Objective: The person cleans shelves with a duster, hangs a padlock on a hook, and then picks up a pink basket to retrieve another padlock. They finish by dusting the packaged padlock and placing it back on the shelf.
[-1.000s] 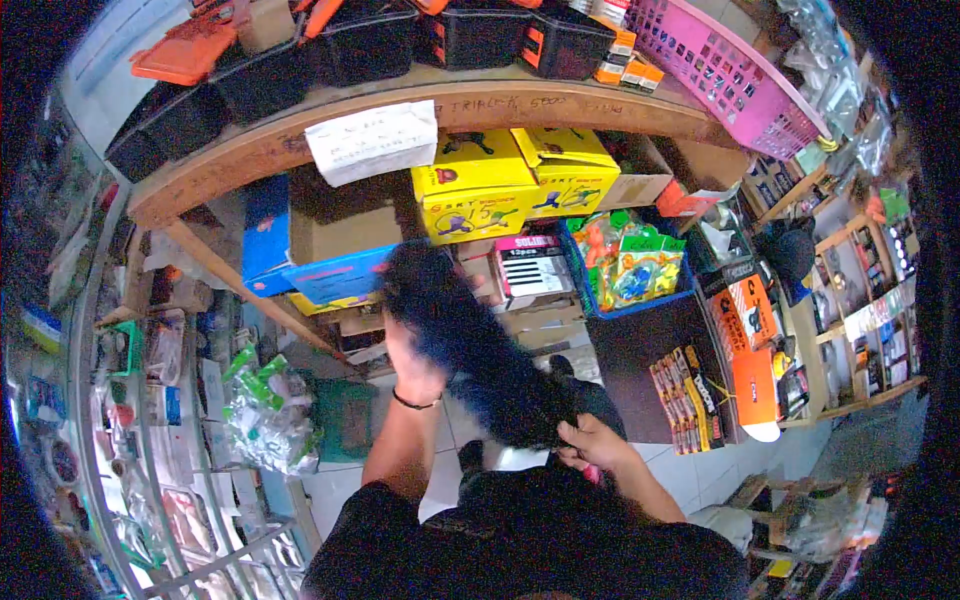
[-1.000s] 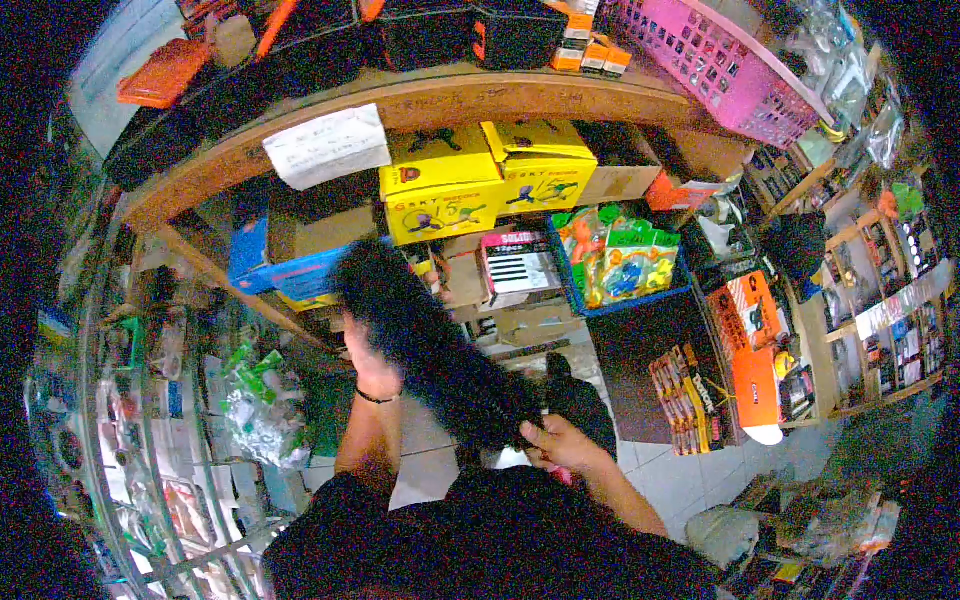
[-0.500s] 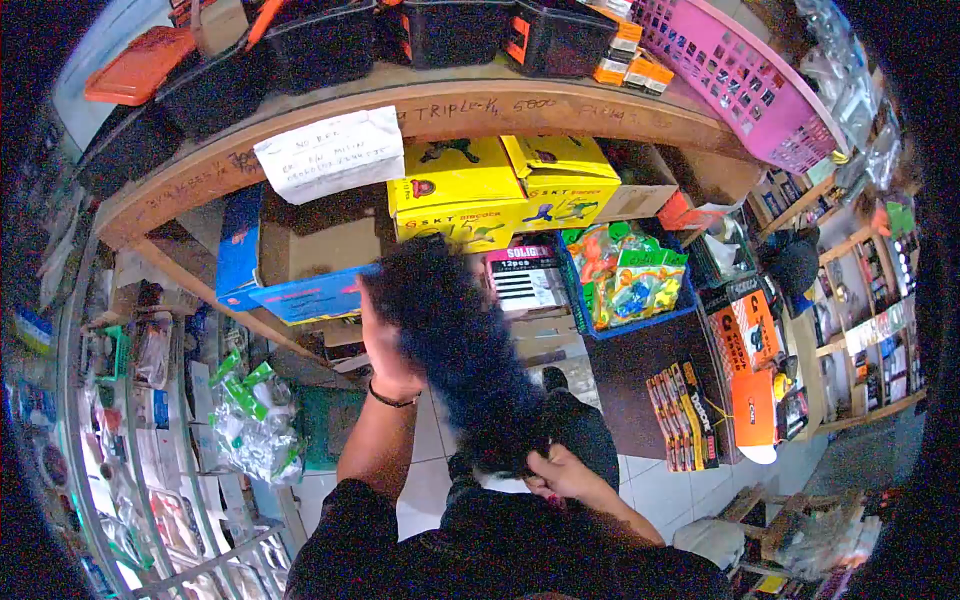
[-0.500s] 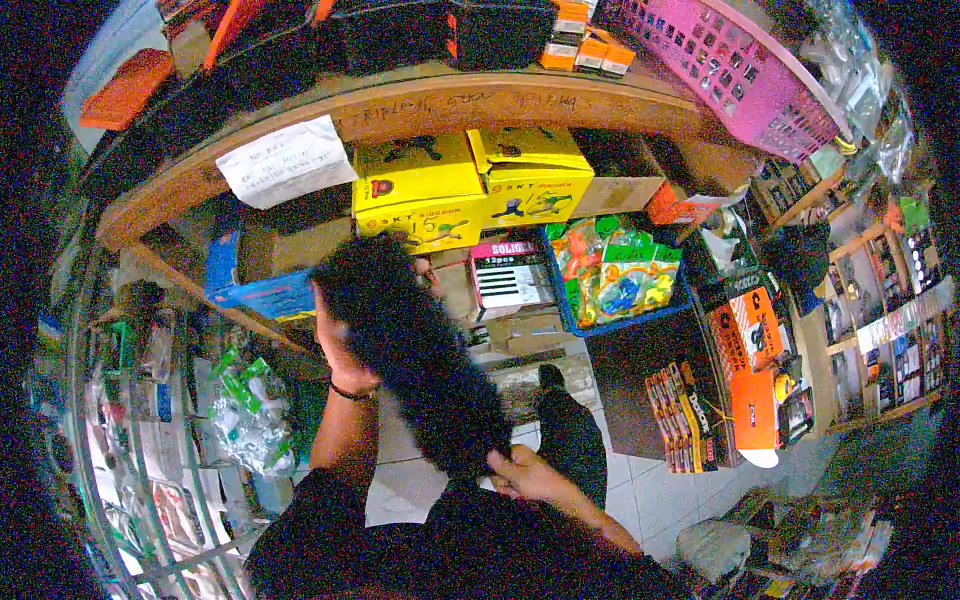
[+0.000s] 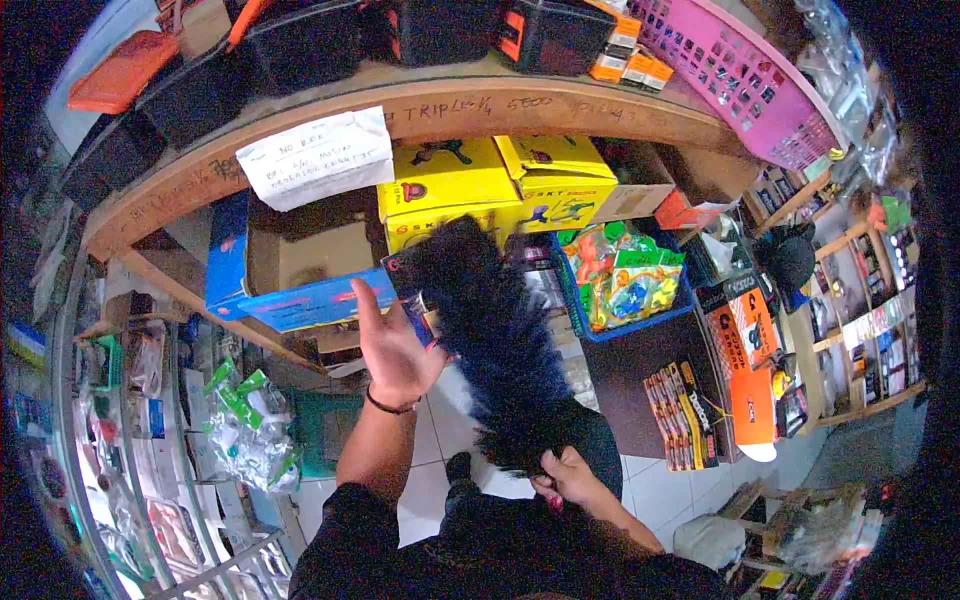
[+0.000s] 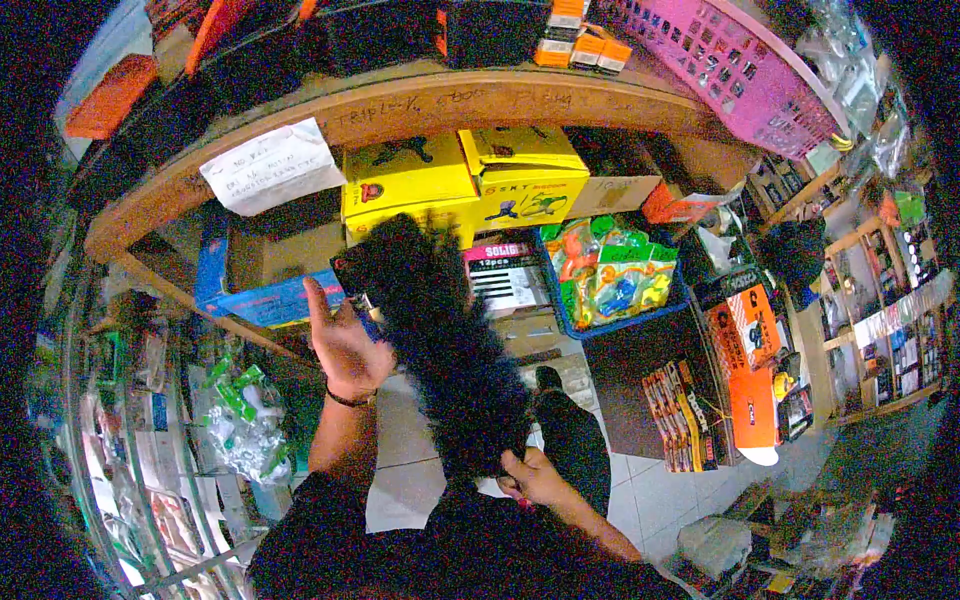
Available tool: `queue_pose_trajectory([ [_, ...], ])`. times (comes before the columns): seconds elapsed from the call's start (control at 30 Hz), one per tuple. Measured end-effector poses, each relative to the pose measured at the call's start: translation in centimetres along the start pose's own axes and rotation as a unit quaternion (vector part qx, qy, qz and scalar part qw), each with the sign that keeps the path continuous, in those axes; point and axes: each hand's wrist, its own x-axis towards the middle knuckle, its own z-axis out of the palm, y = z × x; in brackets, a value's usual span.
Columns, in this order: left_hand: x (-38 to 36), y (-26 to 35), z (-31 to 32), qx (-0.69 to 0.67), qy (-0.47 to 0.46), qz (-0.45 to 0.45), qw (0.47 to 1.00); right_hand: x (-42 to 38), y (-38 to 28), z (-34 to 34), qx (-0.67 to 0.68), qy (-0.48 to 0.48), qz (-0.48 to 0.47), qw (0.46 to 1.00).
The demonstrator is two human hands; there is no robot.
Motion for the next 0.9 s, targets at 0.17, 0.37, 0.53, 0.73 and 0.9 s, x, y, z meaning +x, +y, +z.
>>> queue_pose_trajectory([
  [0.17,-0.3,0.6,-0.9,0.209,0.053,-0.024,0.976,0.4,1.0,0.4,-0.049,-0.061,-0.003,0.997],
  [0.37,-1.2,0.4,-0.7,0.049,0.129,0.074,0.988,0.2,0.8,0.7,0.033,-0.018,-0.009,0.999],
  [0.53,-0.6,0.7,-0.9,0.132,0.013,-0.048,0.990,0.2,1.0,0.9,-0.026,-0.059,-0.019,0.998],
  [0.73,-1.7,0.4,0.9,0.039,0.178,0.147,0.972,0.0,0.5,1.7,-0.024,-0.039,-0.011,0.999],
  [0.9,-1.8,1.1,0.1,0.186,0.093,-0.017,0.978,0.2,1.9,1.4,0.005,-0.072,-0.003,0.997],
])
